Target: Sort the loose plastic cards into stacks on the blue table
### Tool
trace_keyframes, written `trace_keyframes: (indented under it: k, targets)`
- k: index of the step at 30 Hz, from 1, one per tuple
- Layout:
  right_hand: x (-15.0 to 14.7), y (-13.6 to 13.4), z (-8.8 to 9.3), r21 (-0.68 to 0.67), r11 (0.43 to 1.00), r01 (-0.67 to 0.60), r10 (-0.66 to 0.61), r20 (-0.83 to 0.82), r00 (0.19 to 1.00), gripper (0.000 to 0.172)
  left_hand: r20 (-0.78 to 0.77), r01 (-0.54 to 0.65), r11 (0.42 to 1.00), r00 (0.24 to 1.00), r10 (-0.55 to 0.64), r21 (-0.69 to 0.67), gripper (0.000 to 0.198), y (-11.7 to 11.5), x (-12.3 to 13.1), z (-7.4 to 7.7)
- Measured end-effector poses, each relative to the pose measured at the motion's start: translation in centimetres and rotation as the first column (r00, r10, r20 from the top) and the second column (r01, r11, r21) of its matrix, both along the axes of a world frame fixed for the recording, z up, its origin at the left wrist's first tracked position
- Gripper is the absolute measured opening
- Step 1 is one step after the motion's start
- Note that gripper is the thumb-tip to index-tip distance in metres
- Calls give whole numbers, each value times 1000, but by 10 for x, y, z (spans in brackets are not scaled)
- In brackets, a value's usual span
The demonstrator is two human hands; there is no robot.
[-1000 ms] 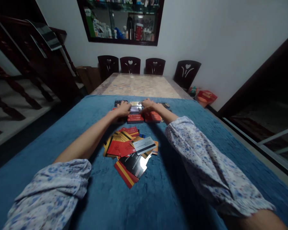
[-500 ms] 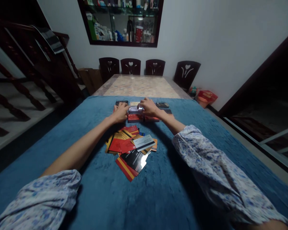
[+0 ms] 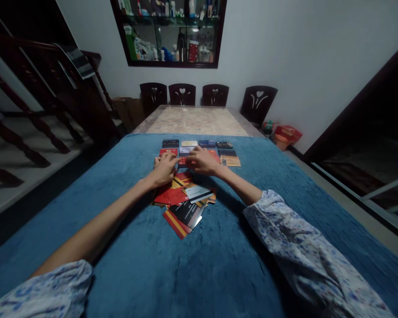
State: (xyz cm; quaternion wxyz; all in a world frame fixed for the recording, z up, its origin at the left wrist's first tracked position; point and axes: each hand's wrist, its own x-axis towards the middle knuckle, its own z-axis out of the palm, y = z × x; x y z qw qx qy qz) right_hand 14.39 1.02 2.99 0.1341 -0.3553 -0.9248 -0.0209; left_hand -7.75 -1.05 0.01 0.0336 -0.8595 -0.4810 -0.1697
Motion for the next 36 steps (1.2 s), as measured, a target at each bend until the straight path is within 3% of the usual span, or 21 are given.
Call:
trace_keyframes:
  k: [10, 18, 26, 36]
  targets:
    - [-7, -29, -23, -4, 987, -163, 162, -80, 983, 18, 64, 101, 995, 993, -102, 26, 33, -57, -9, -10]
    - [-16, -41, -20, -34, 981, -189, 186, -73, 980, 19, 113, 145, 989, 983, -145, 9, 31, -99, -12, -12]
    - [-28, -48, -17, -32, 976, -217, 211, -122, 970, 20, 20, 192, 981, 981, -192, 19, 31, -103, -21, -13]
    - [-31, -53, -22, -73, 975, -211, 205, -83, 975, 19, -29, 179, 984, 984, -178, 16, 32, -105, -36, -2]
